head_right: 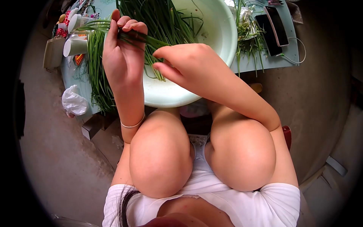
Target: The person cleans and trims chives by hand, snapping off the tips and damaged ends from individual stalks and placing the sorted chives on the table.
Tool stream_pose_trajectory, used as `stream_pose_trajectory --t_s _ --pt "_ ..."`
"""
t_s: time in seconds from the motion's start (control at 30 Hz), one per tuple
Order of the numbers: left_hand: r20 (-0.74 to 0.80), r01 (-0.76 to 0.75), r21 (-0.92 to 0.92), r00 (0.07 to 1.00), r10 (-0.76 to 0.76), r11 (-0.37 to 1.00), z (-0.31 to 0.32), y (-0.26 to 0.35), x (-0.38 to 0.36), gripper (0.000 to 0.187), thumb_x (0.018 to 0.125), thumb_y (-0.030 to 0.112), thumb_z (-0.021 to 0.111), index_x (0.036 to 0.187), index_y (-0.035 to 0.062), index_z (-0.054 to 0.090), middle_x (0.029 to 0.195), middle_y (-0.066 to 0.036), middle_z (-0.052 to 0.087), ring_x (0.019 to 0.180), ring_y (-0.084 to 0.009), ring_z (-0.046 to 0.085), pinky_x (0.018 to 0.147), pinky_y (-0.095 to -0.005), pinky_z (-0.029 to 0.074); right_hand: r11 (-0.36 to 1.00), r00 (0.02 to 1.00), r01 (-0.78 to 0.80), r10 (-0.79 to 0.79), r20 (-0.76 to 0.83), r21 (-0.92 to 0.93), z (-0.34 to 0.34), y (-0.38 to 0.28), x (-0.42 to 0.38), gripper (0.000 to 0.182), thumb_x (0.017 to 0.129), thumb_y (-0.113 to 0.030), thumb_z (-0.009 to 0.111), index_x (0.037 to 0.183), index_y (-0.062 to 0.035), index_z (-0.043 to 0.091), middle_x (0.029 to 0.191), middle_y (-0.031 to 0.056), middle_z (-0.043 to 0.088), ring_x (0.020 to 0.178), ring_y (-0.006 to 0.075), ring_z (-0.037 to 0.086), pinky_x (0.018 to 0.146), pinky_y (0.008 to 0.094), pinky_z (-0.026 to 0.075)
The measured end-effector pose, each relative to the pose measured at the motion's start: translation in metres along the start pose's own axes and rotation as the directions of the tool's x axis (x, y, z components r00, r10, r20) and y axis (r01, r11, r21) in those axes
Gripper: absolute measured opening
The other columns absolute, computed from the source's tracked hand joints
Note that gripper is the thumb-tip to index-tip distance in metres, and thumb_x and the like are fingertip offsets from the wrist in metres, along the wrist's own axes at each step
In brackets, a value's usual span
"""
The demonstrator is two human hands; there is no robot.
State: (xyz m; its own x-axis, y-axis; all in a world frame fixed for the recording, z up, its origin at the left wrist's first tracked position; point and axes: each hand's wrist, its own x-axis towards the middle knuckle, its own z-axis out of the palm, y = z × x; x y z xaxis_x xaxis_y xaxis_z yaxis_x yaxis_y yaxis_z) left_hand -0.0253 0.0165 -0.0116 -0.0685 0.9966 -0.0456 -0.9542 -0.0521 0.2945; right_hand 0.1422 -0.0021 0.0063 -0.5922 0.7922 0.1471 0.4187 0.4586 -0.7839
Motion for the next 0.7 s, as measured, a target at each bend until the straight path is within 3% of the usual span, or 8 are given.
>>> stream_pose_trajectory --t_s 0.1,0.17,0.27,0.4,0.53,0.63,0.67,0.7 --pt "-0.001 -0.009 0.019 1.0 0.009 1.0 0.001 -0.003 0.0 0.02 0.1 0.012 0.038 0.113 -0.0017 0.045 0.078 -0.005 0.041 0.071 -0.0135 0.04 0.071 -0.0271 0.041 0.995 0.993 0.044 -0.034 -0.116 0.087 0.006 0.005 0.001 0.017 0.082 -0.015 0.063 0.094 -0.0021 0.062 0.069 0.0122 0.063 0.065 0.0282 0.062 0.059 0.0361 0.05" --pt "0.005 -0.01 0.027 1.0 0.01 1.0 0.001 -0.004 0.0 0.02 0.1 0.013 0.038 0.112 -0.0016 0.045 0.076 -0.004 0.04 0.067 -0.0123 0.039 0.065 -0.0249 0.041 0.981 0.999 -0.041 0.039 0.014 0.189 0.006 0.004 -0.001 0.02 0.086 0.0 0.052 0.103 -0.0008 0.061 0.071 0.0086 0.063 0.057 0.0166 0.061 0.055 0.0276 0.049" --pt "0.068 0.024 -0.003 0.997 -0.024 1.0 0.002 -0.004 -0.003 0.021 0.101 0.015 0.036 0.109 -0.0017 0.045 0.07 -0.002 0.036 0.06 -0.0096 0.034 0.051 -0.0209 0.035 0.986 0.999 0.017 -0.022 0.03 0.164 0.004 0.006 -0.001 0.022 0.085 0.003 0.05 0.104 -0.0005 0.061 0.07 0.0074 0.063 0.057 0.0151 0.061 0.055 0.0263 0.049" --pt "-0.005 -0.023 0.085 1.0 0.024 0.996 0.01 0.0 -0.004 0.02 0.101 0.017 0.035 0.107 0.0003 0.046 0.065 0.001 0.032 0.053 -0.0067 0.027 0.041 -0.0192 0.024 0.972 0.991 0.039 -0.067 0.117 0.232 -0.01 0.006 -0.002 0.023 0.078 -0.001 0.056 0.099 -0.0052 0.061 0.069 0.0132 0.062 0.06 0.025 0.062 0.056 0.0326 0.05" --pt "-0.012 -0.017 0.034 1.0 0.017 0.999 0.008 0.007 -0.006 0.019 0.101 0.018 0.035 0.107 0.0029 0.046 0.064 0.003 0.031 0.052 -0.0052 0.025 0.039 -0.0183 0.022 0.851 0.989 -0.119 0.149 -0.019 0.511 -0.03 0.007 -0.009 0.025 0.087 0.003 0.051 0.11 -0.0034 0.057 0.076 0.0099 0.067 0.065 0.0135 0.065 0.058 0.0252 0.05" --pt "0.0 0.005 -0.049 1.0 -0.005 0.999 0.006 0.01 -0.005 0.018 0.101 0.018 0.036 0.106 0.0032 0.046 0.064 0.002 0.031 0.052 -0.0057 0.026 0.038 -0.0185 0.022 0.89 0.897 -0.159 0.311 -0.313 0.428 -0.059 0.013 -0.018 0.019 0.095 -0.01 0.049 0.105 0.0016 0.06 0.088 0.0082 0.068 0.069 0.0125 0.062 0.063 0.0239 0.048" --pt "0.001 0.015 -0.083 1.0 -0.015 0.996 0.006 0.011 -0.005 0.018 0.101 0.018 0.036 0.105 0.0032 0.046 0.064 0.002 0.031 0.052 -0.0058 0.026 0.038 -0.0185 0.023 0.941 0.865 -0.338 0.314 -0.391 0.01 -0.069 0.013 -0.02 0.02 0.094 -0.011 0.05 0.107 0.0014 0.06 0.092 0.0084 0.068 0.072 0.0136 0.063 0.066 0.0243 0.048" --pt "0.001 0.016 -0.082 1.0 -0.016 0.996 0.007 0.011 -0.005 0.018 0.101 0.018 0.036 0.105 0.0032 0.046 0.064 0.002 0.031 0.052 -0.0058 0.026 0.038 -0.0185 0.023 0.783 0.84 -0.479 0.279 -0.465 -0.396 -0.075 0.013 -0.02 0.022 0.094 -0.011 0.051 0.109 0.0012 0.061 0.095 0.0086 0.068 0.076 0.0146 0.063 0.069 0.0248 0.048"
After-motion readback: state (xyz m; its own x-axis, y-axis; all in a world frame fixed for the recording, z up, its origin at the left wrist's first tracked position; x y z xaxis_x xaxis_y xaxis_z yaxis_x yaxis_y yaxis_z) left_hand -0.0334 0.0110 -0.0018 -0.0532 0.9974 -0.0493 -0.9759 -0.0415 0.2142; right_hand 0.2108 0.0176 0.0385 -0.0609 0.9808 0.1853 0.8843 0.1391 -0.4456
